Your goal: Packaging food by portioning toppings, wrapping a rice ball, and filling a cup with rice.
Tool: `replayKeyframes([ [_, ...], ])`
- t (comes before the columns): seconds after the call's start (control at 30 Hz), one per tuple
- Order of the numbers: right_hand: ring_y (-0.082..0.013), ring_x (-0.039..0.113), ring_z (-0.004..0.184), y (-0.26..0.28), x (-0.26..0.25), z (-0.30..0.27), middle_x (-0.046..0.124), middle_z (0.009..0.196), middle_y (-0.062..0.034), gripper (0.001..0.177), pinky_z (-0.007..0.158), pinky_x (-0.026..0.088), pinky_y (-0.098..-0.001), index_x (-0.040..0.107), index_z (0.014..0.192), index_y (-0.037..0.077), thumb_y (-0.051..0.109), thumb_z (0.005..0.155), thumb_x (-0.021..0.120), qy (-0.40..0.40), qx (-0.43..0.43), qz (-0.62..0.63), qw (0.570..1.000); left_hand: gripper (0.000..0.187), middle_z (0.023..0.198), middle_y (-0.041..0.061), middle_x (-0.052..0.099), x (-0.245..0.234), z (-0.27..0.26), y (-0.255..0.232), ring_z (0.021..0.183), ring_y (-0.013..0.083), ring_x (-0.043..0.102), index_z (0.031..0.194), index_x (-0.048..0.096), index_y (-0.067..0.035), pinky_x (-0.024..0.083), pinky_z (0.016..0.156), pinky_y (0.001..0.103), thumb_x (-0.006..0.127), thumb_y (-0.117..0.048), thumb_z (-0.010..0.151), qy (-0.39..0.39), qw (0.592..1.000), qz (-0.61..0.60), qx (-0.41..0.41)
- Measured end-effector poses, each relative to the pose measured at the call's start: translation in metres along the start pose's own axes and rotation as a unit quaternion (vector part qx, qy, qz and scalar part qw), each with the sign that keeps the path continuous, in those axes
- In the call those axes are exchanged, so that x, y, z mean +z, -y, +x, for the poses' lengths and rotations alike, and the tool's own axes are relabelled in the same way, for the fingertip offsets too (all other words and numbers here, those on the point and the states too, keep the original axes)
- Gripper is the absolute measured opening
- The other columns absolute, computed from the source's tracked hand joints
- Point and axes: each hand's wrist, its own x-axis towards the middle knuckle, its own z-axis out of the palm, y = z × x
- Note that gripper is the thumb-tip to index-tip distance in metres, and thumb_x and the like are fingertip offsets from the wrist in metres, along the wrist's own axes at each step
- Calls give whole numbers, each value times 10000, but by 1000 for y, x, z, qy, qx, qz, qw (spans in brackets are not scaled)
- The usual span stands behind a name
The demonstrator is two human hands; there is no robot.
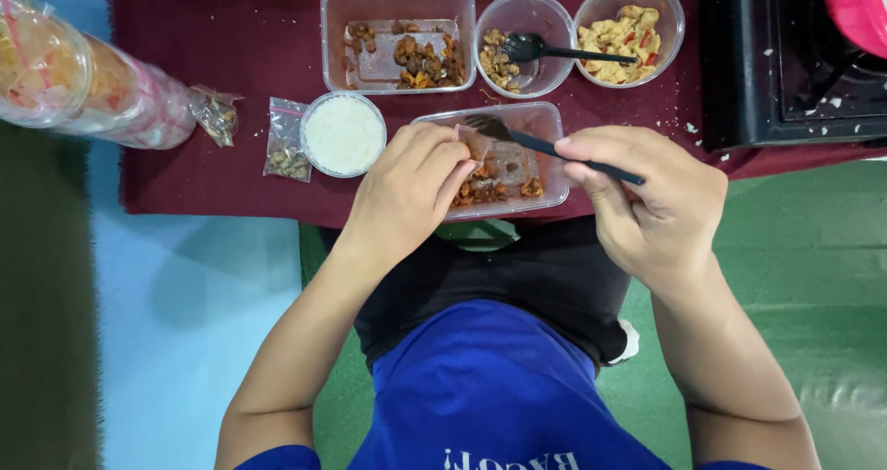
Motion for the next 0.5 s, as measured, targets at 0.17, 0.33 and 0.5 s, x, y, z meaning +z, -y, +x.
replayKeyframes([
  [0.17, -221, 723, 821, -13, 5, -6, 747, 936, -161, 77, 801, 558, -310, 732, 1106, -69, -73, 1089, 657, -51, 96, -48, 993, 84, 1040, 180, 628, -16, 2, -5, 978, 356, 607, 1010, 635, 45, 524, 938, 450, 645, -35, 1034, 8, 1000, 5, -4],
  [0.33, -441, 686, 753, -53, 26, -30, 702, 888, -250, 94, 688, 536, -508, 737, 1064, -90, -47, 1079, 654, -38, 83, -63, 994, 101, 1064, 104, 648, -3, -20, 17, 1032, 306, 673, 1064, 665, -68, 564, 904, 393, 636, -164, 1056, -1, 997, 64, -31],
  [0.5, -154, 625, 643, -51, 58, -42, 701, 778, -150, 119, 623, 552, -307, 717, 1083, -42, 10, 1052, 614, -80, 293, 123, 945, 111, 1069, 108, 654, 12, -30, 25, 1033, 309, 688, 1073, 663, -71, 569, 901, 395, 632, -176, 1056, 12, 998, 50, -40],
])
